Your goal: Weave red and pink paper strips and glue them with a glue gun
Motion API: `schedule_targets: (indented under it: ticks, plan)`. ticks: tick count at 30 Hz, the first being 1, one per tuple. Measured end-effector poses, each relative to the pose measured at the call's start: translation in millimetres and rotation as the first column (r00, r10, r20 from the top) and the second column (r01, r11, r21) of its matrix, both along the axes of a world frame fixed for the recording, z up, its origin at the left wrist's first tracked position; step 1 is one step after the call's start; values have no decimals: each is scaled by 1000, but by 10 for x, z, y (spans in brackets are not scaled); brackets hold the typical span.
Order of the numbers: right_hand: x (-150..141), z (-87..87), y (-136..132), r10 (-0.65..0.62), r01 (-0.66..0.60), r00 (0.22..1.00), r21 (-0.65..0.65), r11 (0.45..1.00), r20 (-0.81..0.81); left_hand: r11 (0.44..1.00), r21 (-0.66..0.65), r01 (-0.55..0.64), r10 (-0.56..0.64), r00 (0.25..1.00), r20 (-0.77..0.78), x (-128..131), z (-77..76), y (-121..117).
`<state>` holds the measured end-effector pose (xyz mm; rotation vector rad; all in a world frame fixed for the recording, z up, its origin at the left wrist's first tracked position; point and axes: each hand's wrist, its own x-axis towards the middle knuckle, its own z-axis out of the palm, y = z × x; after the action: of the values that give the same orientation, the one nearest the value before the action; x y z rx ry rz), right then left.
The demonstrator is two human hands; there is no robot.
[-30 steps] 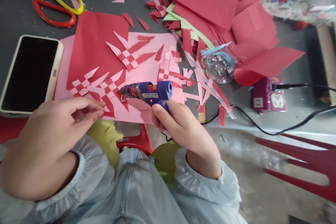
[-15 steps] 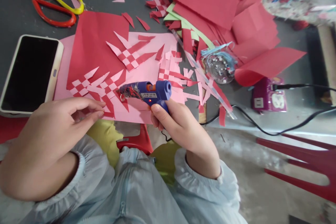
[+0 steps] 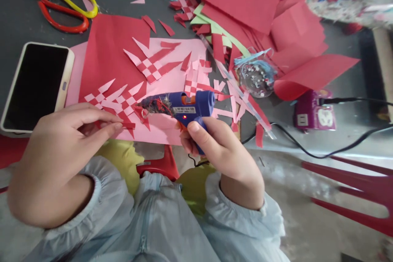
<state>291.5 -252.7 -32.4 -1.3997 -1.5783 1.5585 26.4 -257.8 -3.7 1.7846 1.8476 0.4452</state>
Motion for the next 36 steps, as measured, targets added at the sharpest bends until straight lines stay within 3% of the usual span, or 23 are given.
schedule_targets:
  ticks: [4,6,8,16,22,30,36]
  plan:
    - [-85,45,32,-109,109,994,-4,994,-25,1000,7,23,-23,999,44,0,2,23]
    - [-185,45,57,-243,241,969,59,969,37,999,-2,38,-38,998,57,13,6,39]
    - [-299,33,80,-285,283,958,84,955,21,999,-14,42,-41,997,64,36,18,49]
    - [-480,14,96,-245,249,968,93,964,-56,998,-59,-17,23,994,107,70,65,49]
    - [-560,-4,62,-290,296,955,112,949,-61,998,25,61,-64,990,125,57,61,27]
    - [-682,-35,31,-249,253,966,71,965,-64,990,92,111,-126,975,182,91,67,27]
    - [-706,-67,47,-353,360,933,130,924,-71,999,36,10,-14,991,136,52,51,-9]
